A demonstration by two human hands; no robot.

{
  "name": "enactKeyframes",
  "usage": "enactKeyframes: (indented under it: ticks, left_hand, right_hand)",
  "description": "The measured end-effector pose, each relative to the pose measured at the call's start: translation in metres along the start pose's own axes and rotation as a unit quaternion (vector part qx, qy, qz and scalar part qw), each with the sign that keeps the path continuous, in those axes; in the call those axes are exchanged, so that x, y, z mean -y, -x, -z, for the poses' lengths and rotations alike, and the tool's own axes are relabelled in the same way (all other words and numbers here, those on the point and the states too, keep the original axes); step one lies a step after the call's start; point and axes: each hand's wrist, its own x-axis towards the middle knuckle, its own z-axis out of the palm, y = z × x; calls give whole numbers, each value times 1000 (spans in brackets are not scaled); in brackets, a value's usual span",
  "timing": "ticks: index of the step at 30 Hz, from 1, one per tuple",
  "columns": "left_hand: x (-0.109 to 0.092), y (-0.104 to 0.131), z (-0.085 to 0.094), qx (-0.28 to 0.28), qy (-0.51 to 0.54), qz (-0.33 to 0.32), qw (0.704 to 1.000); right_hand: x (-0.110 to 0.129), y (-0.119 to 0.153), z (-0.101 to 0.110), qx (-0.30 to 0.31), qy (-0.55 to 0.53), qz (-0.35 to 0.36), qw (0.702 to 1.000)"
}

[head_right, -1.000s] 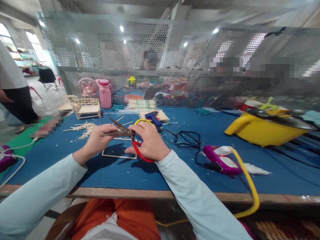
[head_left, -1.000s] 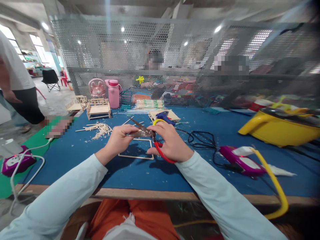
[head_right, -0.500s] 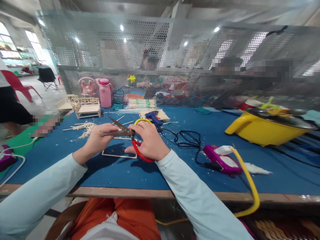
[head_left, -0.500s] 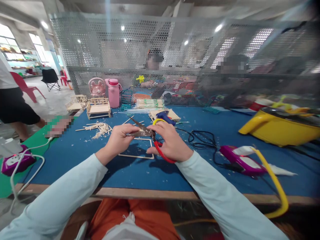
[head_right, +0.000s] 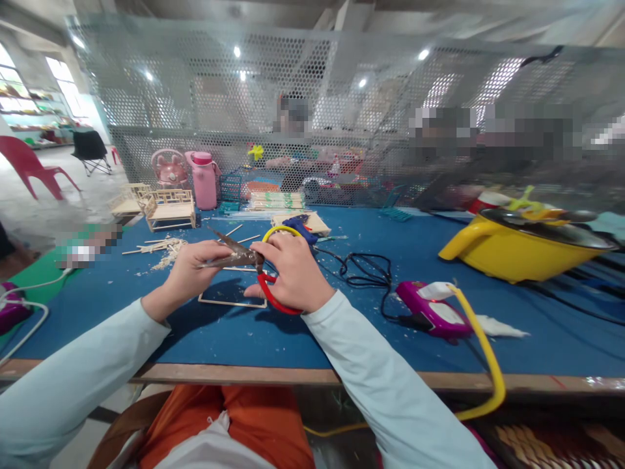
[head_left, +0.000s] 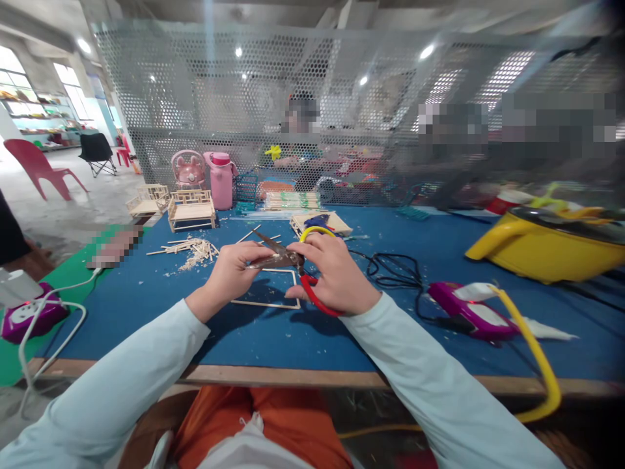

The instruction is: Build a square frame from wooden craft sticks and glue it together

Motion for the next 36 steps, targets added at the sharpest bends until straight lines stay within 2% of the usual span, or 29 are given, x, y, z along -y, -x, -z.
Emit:
enactKeyframes:
  ticks: [5, 11, 22, 31, 36]
  left_hand:
    - [-3, 1, 0, -6, 0, -12, 1000]
    - [-4, 2, -2, -6, -5, 3, 1000]
    - [0, 3, -5, -12, 58, 31, 998]
    - [-4, 2, -7, -12, 114, 126, 985]
    - [-5, 5, -8, -27, 105, 119, 987]
  right_hand:
    - [-1, 0, 1, -7, 9, 14, 1000]
    - [-4, 2, -4, -19, -22, 13, 999]
    - [-3, 4, -6, -22, -65, 4, 998]
    - [0, 2, -6, -13, -66, 1, 998]
    - [4, 0, -4, -20, -30, -4, 999]
